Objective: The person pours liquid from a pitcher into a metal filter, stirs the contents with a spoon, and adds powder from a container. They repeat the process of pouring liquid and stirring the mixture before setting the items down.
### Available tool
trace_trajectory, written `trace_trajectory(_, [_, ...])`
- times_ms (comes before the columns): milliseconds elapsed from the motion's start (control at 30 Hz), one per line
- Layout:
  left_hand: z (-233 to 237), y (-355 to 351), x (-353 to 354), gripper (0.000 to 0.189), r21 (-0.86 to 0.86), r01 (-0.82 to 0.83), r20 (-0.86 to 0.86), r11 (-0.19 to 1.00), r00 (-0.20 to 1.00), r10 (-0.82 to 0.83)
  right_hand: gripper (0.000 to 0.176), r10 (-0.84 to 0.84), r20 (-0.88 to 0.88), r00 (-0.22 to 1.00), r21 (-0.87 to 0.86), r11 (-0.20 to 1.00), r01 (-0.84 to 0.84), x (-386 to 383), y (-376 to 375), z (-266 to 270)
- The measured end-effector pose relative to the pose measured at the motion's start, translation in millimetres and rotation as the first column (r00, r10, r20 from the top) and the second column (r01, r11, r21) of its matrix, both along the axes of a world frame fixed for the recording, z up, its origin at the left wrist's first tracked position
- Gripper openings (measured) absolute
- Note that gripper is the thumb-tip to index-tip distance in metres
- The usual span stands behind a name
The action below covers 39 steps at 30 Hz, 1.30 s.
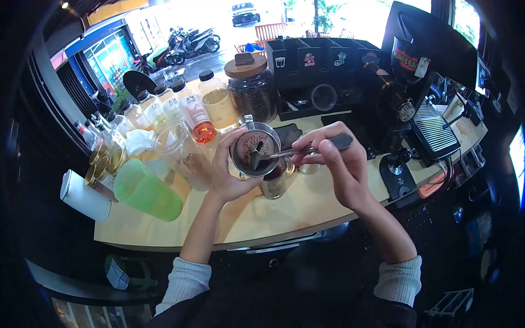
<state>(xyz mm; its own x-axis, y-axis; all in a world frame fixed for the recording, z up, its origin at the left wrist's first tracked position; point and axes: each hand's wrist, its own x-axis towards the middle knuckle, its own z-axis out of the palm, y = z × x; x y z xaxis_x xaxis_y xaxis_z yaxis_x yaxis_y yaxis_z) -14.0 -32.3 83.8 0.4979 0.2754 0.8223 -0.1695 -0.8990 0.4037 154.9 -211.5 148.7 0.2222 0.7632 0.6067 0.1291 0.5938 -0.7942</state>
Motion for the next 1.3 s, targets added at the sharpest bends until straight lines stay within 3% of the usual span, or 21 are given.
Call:
trace_trajectory(67, [0, -1, 5, 0.091, -0.062, 0.012, -0.012, 0.998, 1.0, -0.013, 0.027, -0.069, 0.073, 0.995, 0.034, 0.997, 0.067, 0, -1, -4])
trace_trajectory(167, [-6, 3, 16, 0.092, -0.168, 0.045, 0.045, 0.985, 0.998, -0.038, 0.03, -0.132, -0.006, 0.991, 0.117, 0.984, 0.132, 11, -4, -6])
trace_trajectory(233, [-4, 2, 21, 0.089, -0.168, 0.05, 0.054, 0.985, 0.998, -0.041, 0.035, -0.221, -0.096, 0.971, 0.1, 0.968, 0.23, 15, -10, -4])
trace_trajectory(400, [3, 0, 27, 0.084, -0.026, -0.012, 0.025, 1.0, 1.0, 0.012, 0.038, -0.263, -0.136, 0.955, 0.052, 0.961, 0.272, 26, -17, -5])
trace_trajectory(567, [-14, 0, 28, 0.084, -0.026, -0.012, 0.075, 1.0, 0.997, 0.014, 0.037, -0.257, -0.267, 0.929, 0.049, 0.959, 0.28, 21, -20, -24])
trace_trajectory(700, [-14, -1, 26, 0.082, -0.009, -0.05, 0.119, 0.999, 0.992, 0.051, 0.036, -0.356, -0.092, 0.93, 0.145, 0.919, 0.367, 34, -33, -16])
trace_trajectory(800, [-17, 1, 23, 0.08, -0.014, -0.078, 0.152, 0.997, 0.985, 0.08, 0.033, -0.387, -0.115, 0.915, 0.192, 0.895, 0.402, 49, -41, -27])
trace_trajectory(1000, [-24, 7, 21, 0.089, -0.005, -0.045, 0.121, 0.999, 0.992, 0.046, 0.023, -0.283, -0.225, 0.932, -0.152, 0.955, 0.253, 57, -45, -117])
trace_trajectory(1100, [-24, 6, 22, 0.088, 0.016, -0.048, 0.116, 0.999, 0.992, 0.046, 0.021, -0.193, -0.299, 0.935, -0.201, 0.97, 0.136, 59, -37, -150])
trace_trajectory(1267, [-21, 0, 26, 0.078, -0.037, -0.037, 0.2, 0.999, 0.979, 0.044, 0.016, -0.133, -0.361, 0.923, -0.279, 0.96, 0.029, 75, -30, -165])
trace_trajectory(1300, [-21, 1, 26, 0.079, -0.024, -0.04, 0.197, 0.999, 0.979, 0.044, 0.015, -0.146, -0.251, 0.957, -0.383, 0.923, 0.041, 81, -32, -166])
